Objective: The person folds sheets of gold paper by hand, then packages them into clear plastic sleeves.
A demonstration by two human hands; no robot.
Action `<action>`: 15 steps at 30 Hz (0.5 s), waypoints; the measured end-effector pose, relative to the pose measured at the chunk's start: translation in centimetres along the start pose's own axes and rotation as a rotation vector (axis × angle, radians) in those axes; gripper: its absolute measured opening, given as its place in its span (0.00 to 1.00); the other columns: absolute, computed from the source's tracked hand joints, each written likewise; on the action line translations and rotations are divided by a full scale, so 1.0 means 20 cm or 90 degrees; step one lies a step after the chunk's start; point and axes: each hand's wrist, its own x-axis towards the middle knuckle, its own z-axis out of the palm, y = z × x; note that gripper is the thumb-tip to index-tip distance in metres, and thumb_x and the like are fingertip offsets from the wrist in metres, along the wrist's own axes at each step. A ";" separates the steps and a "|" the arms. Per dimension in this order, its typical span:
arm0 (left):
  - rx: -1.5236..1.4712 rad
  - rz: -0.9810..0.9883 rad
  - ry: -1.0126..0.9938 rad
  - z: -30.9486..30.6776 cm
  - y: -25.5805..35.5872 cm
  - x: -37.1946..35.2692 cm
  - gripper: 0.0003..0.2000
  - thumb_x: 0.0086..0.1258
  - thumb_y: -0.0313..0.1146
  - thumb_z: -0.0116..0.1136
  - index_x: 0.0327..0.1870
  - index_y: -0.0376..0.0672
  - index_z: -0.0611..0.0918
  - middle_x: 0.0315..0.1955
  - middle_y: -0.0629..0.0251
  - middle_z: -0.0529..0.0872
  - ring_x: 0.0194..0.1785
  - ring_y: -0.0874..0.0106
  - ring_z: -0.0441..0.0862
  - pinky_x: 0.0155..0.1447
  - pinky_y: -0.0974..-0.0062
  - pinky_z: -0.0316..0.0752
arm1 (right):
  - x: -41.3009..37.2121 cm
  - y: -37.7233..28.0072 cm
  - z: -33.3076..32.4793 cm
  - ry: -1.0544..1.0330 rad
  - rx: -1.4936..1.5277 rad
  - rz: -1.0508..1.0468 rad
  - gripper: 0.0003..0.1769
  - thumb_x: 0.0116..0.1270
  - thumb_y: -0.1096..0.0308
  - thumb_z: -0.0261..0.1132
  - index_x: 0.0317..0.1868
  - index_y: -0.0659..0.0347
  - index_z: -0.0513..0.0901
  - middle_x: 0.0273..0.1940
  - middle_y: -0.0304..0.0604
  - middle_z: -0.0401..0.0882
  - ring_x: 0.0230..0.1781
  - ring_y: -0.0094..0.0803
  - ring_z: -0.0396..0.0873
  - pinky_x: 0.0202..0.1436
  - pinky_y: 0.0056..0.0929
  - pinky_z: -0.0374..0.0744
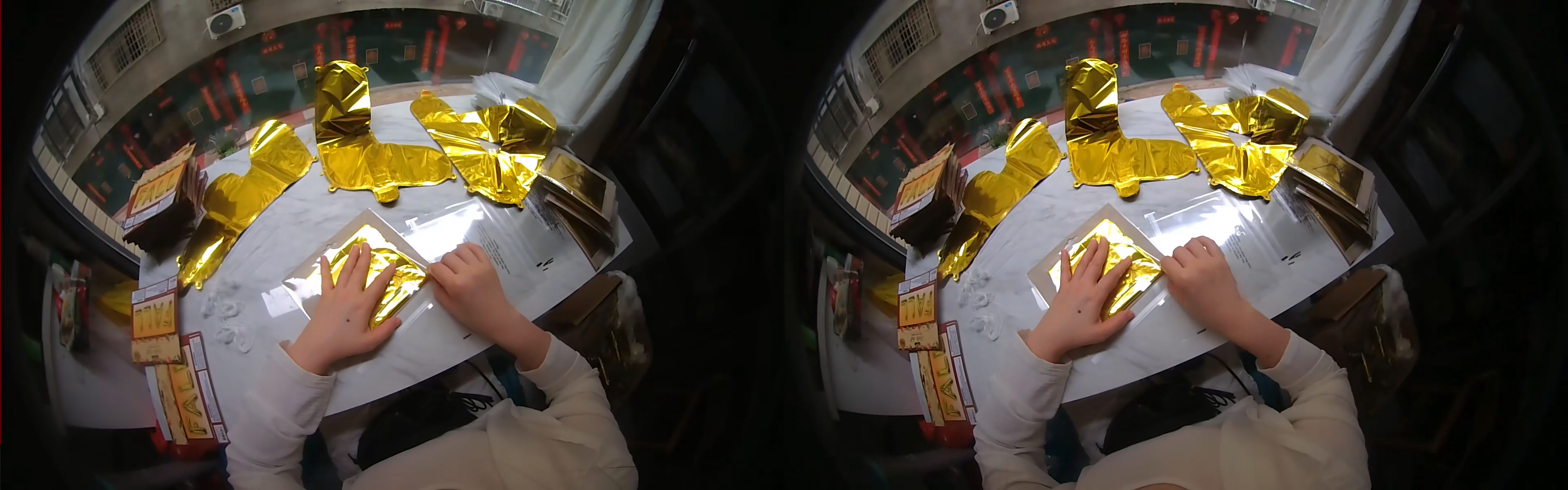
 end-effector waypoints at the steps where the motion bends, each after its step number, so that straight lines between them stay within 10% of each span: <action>1: -0.005 0.000 -0.003 -0.01 0.00 0.00 0.40 0.68 0.56 0.64 0.80 0.46 0.71 0.81 0.35 0.59 0.86 0.40 0.50 0.82 0.28 0.34 | -0.01 -0.01 0.01 0.022 -0.031 0.011 0.09 0.57 0.72 0.72 0.40 0.58 0.85 0.36 0.42 0.81 0.43 0.43 0.80 0.61 0.43 0.77; 15: 0.011 0.003 0.016 0.00 0.03 0.00 0.39 0.68 0.57 0.64 0.78 0.48 0.74 0.81 0.37 0.61 0.86 0.41 0.53 0.83 0.29 0.37 | -0.07 -0.04 -0.03 0.032 -0.065 0.056 0.06 0.60 0.69 0.72 0.36 0.56 0.83 0.33 0.40 0.81 0.41 0.40 0.80 0.62 0.45 0.73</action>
